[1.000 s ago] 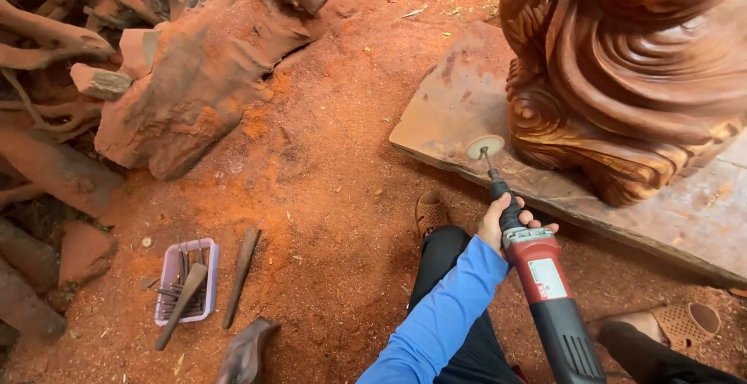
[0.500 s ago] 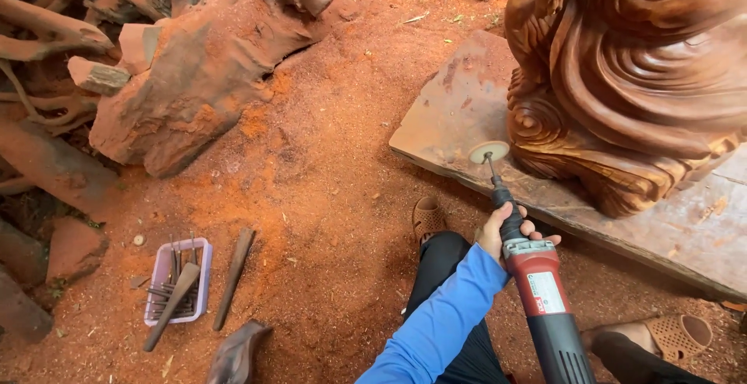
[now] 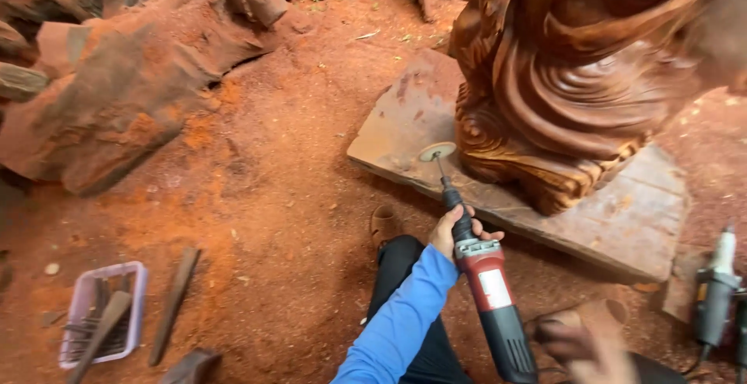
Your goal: Using a handheld rotary power tool to sand and smooth the intricate carvings of a large wooden statue.
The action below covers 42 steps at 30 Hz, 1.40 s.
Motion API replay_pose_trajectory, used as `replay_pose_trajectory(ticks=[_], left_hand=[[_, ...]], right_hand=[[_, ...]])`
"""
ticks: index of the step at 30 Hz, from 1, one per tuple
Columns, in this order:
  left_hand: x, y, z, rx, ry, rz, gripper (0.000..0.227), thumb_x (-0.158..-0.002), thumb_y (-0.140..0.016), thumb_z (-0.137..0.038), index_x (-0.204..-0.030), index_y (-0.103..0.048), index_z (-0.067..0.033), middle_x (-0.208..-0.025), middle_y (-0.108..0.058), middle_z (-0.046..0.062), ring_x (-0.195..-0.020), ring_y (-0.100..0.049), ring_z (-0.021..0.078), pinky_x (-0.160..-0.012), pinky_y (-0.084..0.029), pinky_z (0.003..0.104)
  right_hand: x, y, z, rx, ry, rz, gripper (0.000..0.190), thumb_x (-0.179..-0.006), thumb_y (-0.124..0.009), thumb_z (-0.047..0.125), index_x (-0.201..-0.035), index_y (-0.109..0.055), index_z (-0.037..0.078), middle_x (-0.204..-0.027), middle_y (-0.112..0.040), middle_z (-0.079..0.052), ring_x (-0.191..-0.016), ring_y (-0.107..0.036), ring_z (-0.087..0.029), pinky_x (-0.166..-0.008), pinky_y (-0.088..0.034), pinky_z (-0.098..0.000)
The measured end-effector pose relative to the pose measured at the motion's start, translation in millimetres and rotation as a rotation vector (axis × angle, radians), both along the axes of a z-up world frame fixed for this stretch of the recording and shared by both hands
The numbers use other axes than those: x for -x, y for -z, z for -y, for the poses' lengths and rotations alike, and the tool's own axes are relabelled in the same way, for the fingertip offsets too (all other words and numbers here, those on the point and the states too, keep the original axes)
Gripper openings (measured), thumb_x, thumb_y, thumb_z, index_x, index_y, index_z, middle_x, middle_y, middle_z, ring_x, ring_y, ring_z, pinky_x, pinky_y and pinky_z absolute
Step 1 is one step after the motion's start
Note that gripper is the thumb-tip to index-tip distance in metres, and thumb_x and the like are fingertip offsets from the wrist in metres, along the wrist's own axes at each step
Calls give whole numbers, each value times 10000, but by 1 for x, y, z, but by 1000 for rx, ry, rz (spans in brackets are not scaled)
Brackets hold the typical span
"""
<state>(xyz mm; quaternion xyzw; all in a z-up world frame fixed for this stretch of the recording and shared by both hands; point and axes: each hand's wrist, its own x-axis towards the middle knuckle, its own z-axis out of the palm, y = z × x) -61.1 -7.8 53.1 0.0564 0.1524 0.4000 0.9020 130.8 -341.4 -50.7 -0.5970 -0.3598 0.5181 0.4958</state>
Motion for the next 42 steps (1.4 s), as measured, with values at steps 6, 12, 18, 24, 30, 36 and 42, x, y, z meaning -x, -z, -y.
replay_pose_trajectory(ticks=[6, 12, 18, 24, 30, 36, 42], left_hand=[[-5, -2, 9, -153, 16, -180, 248, -941, -700, -221, -964, -569, -11, -703, -673, 216, -664, -709, 364, -820, -618, 563], [-19, -3, 26, -251, 137, -424, 250, -905, -744, -196, -933, -566, -24, -747, -717, 225, -618, -709, 287, -606, -614, 385], [-18, -7, 27, -415, 192, -496, 172, -893, -735, -158, -893, -618, -31, -738, -731, 162, -639, -708, 218, -663, -608, 340], [-17, -10, 20, -439, 260, -667, 172, -863, -744, -198, -929, -671, -57, -722, -742, 98, -621, -705, 157, -651, -605, 311], [-12, -20, 5, -436, 289, -691, 191, -853, -732, -213, -941, -652, -63, -737, -750, 100, -622, -713, 156, -624, -587, 304], [-11, -29, -6, -470, 307, -726, 211, -854, -726, -242, -963, -670, -70, -748, -761, 81, -658, -736, 147, -645, -598, 302], [-14, -50, -10, -667, 204, -655, 251, -845, -722, -291, -929, -679, -59, -825, -774, 71, -754, -734, 164, -725, -590, 324]], right_hand=[[91, -92, -72, -24, -13, 87, 1147, -704, -858, 314, -1628, -201, 139, -1346, -573, -200, -1177, -593, -266, -979, -451, -382], [86, -30, -59, 25, 111, 333, 1023, -608, -943, 237, -1503, -479, 56, -1294, -659, -95, -1159, -602, -187, -1051, -457, -334], [98, -18, -68, 69, 159, 304, 835, -591, -914, 175, -1342, -577, 33, -1047, -696, -120, -902, -669, -215, -835, -570, -361], [102, -2, -79, 172, 185, 138, 883, -574, -880, 66, -1386, -537, 9, -956, -697, -186, -810, -730, -327, -731, -609, -427], [100, 1, -86, 162, 167, 187, 848, -562, -873, 105, -1349, -576, -2, -927, -730, -171, -783, -696, -269, -712, -575, -393], [95, -5, -94, 163, 189, 42, 902, -565, -849, 28, -1395, -498, -24, -833, -741, -251, -643, -733, -312, -554, -604, -412], [32, -61, -80, 93, 70, 414, 1144, -516, -922, 141, -1535, -408, 51, -1460, -543, -104, -1324, -481, -183, -1140, -310, -326]])
